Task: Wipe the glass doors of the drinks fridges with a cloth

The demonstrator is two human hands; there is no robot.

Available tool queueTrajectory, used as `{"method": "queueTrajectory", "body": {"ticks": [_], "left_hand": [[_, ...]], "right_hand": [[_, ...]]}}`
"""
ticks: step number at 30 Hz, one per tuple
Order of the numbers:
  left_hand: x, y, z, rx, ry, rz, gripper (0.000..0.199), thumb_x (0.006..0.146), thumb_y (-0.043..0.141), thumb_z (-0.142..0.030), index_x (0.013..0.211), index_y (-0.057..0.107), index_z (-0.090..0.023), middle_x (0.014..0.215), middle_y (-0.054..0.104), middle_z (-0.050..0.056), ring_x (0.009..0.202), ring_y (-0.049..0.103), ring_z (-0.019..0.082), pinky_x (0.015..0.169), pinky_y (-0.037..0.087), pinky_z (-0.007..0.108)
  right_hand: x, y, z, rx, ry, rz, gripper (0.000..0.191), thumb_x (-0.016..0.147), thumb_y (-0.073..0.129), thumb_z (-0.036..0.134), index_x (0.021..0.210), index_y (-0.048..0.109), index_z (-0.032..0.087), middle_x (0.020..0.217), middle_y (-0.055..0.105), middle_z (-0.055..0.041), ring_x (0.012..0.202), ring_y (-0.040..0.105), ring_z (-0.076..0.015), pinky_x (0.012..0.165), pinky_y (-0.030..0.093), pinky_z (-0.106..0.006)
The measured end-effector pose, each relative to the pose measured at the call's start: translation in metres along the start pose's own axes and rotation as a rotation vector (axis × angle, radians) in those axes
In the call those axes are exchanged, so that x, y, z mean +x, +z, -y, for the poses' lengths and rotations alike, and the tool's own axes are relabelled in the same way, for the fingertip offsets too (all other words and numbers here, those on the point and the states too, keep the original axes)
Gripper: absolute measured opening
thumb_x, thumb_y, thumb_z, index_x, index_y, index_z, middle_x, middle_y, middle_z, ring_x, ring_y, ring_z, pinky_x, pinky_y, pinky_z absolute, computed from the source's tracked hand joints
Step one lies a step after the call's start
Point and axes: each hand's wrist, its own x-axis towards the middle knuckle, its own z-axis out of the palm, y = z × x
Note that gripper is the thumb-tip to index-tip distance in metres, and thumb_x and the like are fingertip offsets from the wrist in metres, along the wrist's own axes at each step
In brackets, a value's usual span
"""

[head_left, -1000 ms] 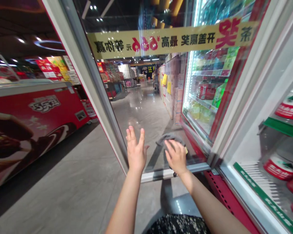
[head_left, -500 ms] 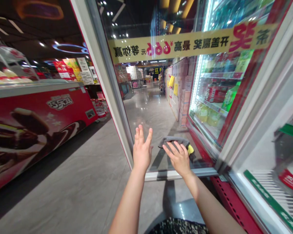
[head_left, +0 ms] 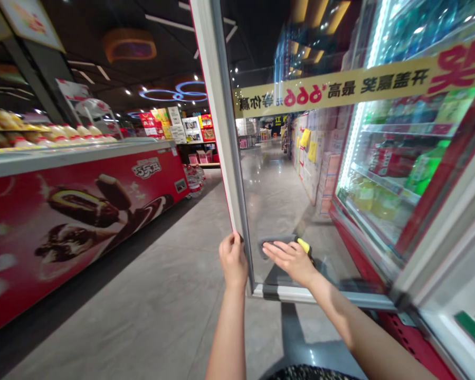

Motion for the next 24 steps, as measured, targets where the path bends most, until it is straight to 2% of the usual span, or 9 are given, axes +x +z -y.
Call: {"method": "queueTrajectory", "body": {"ticks": [3,6,10,12,14,16,18,21,24], "left_hand": [[0.000,0.003,0.002,-0.020,-0.013,0.021,0.043,0.095,0.050,-0.015,0.137,0.059,-0.022,0.109,0.067,0.012,0.102,0.061,0.021,0.088,0.051,0.039],[0.001,0.004,0.004,-0.061,-0.032,0.080,0.047,0.094,0.047,-0.011,0.138,0.059,-0.021,0.110,0.067,0.013,0.103,0.061,0.021,0.090,0.051,0.039],[0.000,-0.001,0.009,-0.119,-0.042,0.168,0.057,0.089,0.046,-0.008,0.145,0.053,-0.021,0.122,0.065,0.014,0.112,0.061,0.022,0.096,0.052,0.039],[-0.002,-0.005,0.014,-0.169,-0.037,0.223,0.061,0.087,0.046,-0.006,0.146,0.052,-0.021,0.130,0.064,0.013,0.118,0.061,0.021,0.100,0.052,0.038],[-0.004,-0.008,0.020,-0.196,-0.039,0.240,0.062,0.085,0.043,-0.003,0.144,0.053,-0.021,0.133,0.064,0.012,0.121,0.061,0.020,0.102,0.052,0.036],[-0.007,-0.009,0.026,-0.181,-0.061,0.212,0.063,0.085,0.041,-0.002,0.143,0.055,-0.022,0.133,0.065,0.012,0.122,0.061,0.020,0.103,0.052,0.037],[-0.009,-0.009,0.030,-0.153,-0.092,0.177,0.063,0.085,0.040,-0.002,0.143,0.055,-0.021,0.135,0.063,0.014,0.125,0.059,0.022,0.105,0.051,0.041],[-0.013,-0.008,0.032,-0.109,-0.119,0.155,0.059,0.086,0.042,-0.004,0.142,0.056,-0.019,0.135,0.062,0.016,0.126,0.059,0.025,0.104,0.051,0.046],[-0.018,-0.007,0.031,-0.076,-0.130,0.155,0.056,0.088,0.043,-0.006,0.140,0.057,-0.017,0.133,0.063,0.018,0.123,0.060,0.026,0.101,0.052,0.048]], "right_hand": [[0.029,-0.007,0.001,-0.023,0.080,-0.051,0.061,0.094,0.050,0.008,0.144,0.050,0.042,0.148,0.057,0.0072,0.124,0.055,-0.0190,0.093,0.046,-0.038],[0.051,-0.002,0.009,-0.006,0.122,-0.144,0.057,0.095,0.052,0.010,0.145,0.052,0.039,0.148,0.058,0.0046,0.116,0.057,-0.0211,0.086,0.045,-0.039],[0.043,0.012,0.015,0.118,0.014,-0.037,0.052,0.092,0.055,0.007,0.135,0.063,0.036,0.138,0.066,0.0038,0.099,0.061,-0.0184,0.074,0.044,-0.034],[0.039,0.009,0.011,0.104,-0.033,-0.030,0.048,0.093,0.055,0.008,0.131,0.066,0.036,0.134,0.068,0.0046,0.099,0.060,-0.0179,0.075,0.044,-0.033],[0.047,-0.001,0.005,0.031,-0.061,-0.139,0.047,0.095,0.053,0.011,0.134,0.063,0.035,0.135,0.068,0.0045,0.104,0.058,-0.0189,0.082,0.044,-0.034],[0.067,-0.011,0.000,-0.043,-0.094,-0.278,0.049,0.097,0.052,0.013,0.140,0.058,0.034,0.140,0.065,0.0039,0.110,0.055,-0.0204,0.087,0.043,-0.036],[0.088,-0.015,0.000,-0.089,-0.131,-0.340,0.049,0.098,0.052,0.014,0.143,0.055,0.033,0.143,0.062,0.0043,0.112,0.053,-0.0212,0.086,0.043,-0.037],[0.098,0.000,0.007,-0.096,-0.160,-0.304,0.049,0.099,0.050,0.014,0.144,0.052,0.035,0.146,0.060,0.0063,0.110,0.054,-0.0207,0.079,0.043,-0.037],[0.078,0.024,0.018,-0.029,-0.228,-0.210,0.045,0.098,0.053,0.013,0.137,0.057,0.035,0.138,0.065,0.0057,0.104,0.057,-0.0184,0.074,0.043,-0.034]]}}
